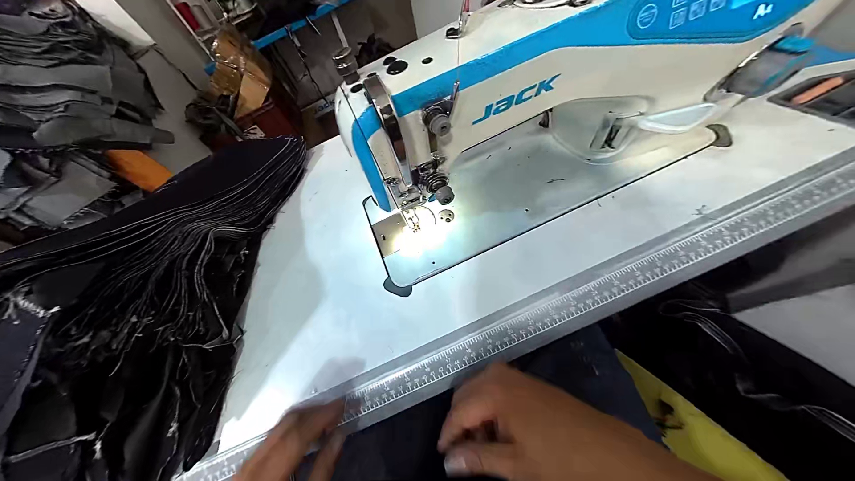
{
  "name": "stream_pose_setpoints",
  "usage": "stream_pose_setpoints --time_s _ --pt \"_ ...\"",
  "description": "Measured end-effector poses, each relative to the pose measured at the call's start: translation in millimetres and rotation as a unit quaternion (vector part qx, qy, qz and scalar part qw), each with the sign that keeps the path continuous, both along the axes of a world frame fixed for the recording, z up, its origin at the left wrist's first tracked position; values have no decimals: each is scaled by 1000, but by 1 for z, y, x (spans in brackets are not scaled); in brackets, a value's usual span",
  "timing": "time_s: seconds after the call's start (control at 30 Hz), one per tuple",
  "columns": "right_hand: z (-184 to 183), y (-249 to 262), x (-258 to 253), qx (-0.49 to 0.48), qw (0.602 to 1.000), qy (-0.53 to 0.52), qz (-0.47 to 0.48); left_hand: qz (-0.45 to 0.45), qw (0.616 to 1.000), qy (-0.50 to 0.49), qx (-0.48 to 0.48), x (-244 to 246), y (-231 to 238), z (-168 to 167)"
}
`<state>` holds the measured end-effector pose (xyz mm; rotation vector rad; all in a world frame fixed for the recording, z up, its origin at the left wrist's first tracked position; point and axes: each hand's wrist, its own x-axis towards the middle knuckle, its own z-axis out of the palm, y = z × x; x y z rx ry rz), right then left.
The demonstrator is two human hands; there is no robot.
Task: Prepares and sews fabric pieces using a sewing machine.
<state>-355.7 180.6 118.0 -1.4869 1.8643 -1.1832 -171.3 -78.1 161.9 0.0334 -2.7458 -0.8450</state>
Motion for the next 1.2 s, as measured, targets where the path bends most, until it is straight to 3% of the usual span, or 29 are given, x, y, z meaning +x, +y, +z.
stream_pose_setpoints --time_s 0.03,0.1,0.17,0.27,0.33,0.5,0.67,0.83,0.97,1.1,1.2 --pt "19 -2 -14 -13 999 8 -32 3 998 51 -23 -39 -3 1" --pt "51 -13 -60 54 990 35 -127 24 991 111 -65 -113 -3 -8" --pt "53 -34 -108 56 967 83 -233 61 992 107 -36 -169 10 -18" --pt "38 -60 -158 -20 952 109 -285 139 987 76 -28 -210 38 -24" --pt "38 -68 -169 -42 956 76 -282 142 983 95 -70 -218 51 -25" --pt "45 -86 -175 4 957 1 -289 126 968 126 -175 -223 60 -29" --pt "48 -87 -167 1 945 -35 -324 110 983 42 -140 -225 54 -26" --pt "42 -85 -169 -68 945 -65 -313 130 981 18 -140 -226 56 -24" --pt "39 -81 -168 -35 964 -31 -261 132 981 13 -145 -224 56 -22" --pt "40 -72 -170 -52 953 -17 -296 128 977 26 -169 -216 57 -23" --pt "31 -62 -166 -94 945 107 -293 120 980 39 -157 -209 55 -27"
